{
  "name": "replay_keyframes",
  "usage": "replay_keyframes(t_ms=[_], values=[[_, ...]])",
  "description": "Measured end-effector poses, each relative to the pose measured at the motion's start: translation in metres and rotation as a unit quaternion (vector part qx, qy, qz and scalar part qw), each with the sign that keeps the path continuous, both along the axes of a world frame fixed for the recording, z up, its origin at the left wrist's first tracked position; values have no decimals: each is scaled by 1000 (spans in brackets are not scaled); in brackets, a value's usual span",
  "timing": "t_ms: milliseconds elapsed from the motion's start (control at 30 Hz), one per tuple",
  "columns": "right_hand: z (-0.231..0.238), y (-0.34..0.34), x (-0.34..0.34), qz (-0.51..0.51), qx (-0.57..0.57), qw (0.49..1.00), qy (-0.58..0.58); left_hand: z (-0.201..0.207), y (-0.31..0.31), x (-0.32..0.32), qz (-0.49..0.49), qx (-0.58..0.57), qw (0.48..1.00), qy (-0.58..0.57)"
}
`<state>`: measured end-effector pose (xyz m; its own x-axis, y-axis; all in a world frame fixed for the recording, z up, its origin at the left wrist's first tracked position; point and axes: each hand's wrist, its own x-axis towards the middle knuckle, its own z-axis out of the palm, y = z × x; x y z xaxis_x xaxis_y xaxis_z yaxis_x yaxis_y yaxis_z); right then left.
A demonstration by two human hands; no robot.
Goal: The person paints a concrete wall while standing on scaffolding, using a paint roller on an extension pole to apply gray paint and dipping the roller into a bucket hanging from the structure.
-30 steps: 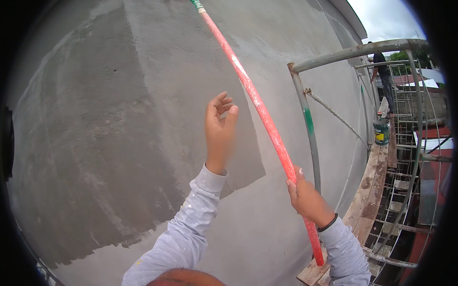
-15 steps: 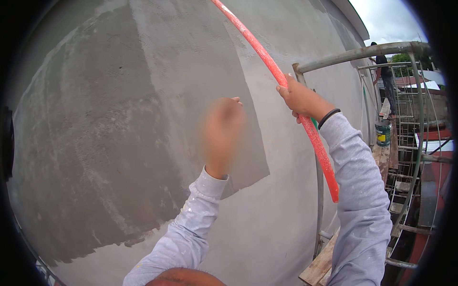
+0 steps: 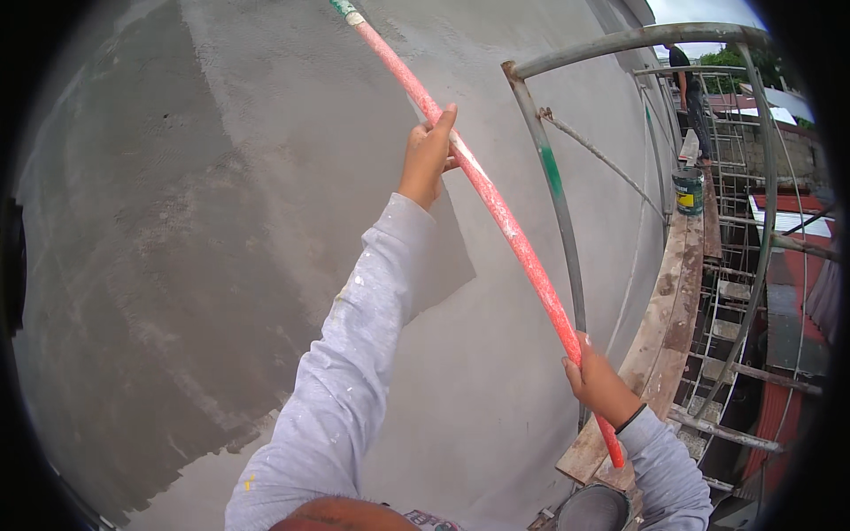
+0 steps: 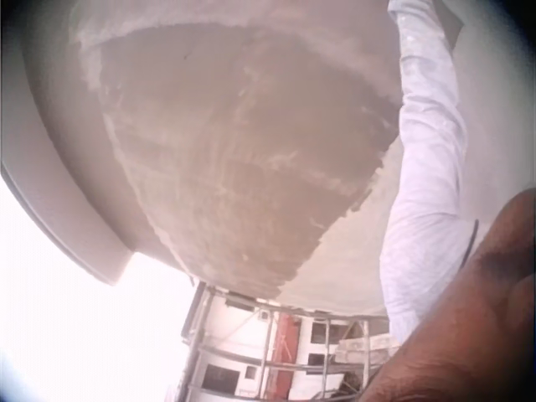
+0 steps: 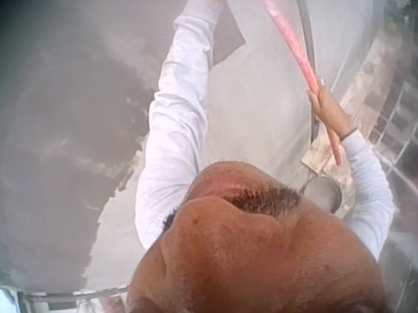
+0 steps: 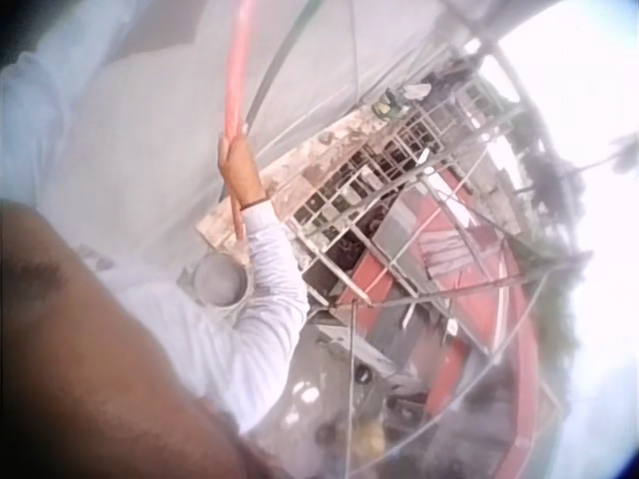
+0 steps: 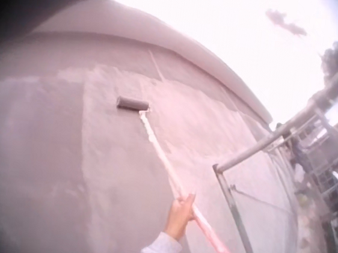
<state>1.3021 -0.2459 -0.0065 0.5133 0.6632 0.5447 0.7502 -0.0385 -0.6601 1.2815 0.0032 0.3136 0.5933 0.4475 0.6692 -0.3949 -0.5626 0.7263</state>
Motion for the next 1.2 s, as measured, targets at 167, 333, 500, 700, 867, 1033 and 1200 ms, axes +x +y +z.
replay_keyframes(t_ms=[167,333,500,700,867,1033,1200], values=[[-82,-49,-44,-8,-77,990,122,-26,3,15,-2,-120,991,-64],[-154,-110,-81,-57,-141,972,178,-56,8,-13,-25,-64,996,-62],[-221,-183,-112,-92,-170,961,199,-117,-7,-51,-87,-70,992,63],[-213,-203,-106,-153,-182,953,190,-119,-14,-50,-120,-57,986,102],[-161,-174,-83,-173,-135,967,127,-23,5,-25,-128,-2,987,93],[-152,-160,-75,-151,-85,971,167,3,1,-8,-127,44,986,102],[-178,-170,-72,-211,-84,965,134,-22,2,-7,-110,-6,988,108]])
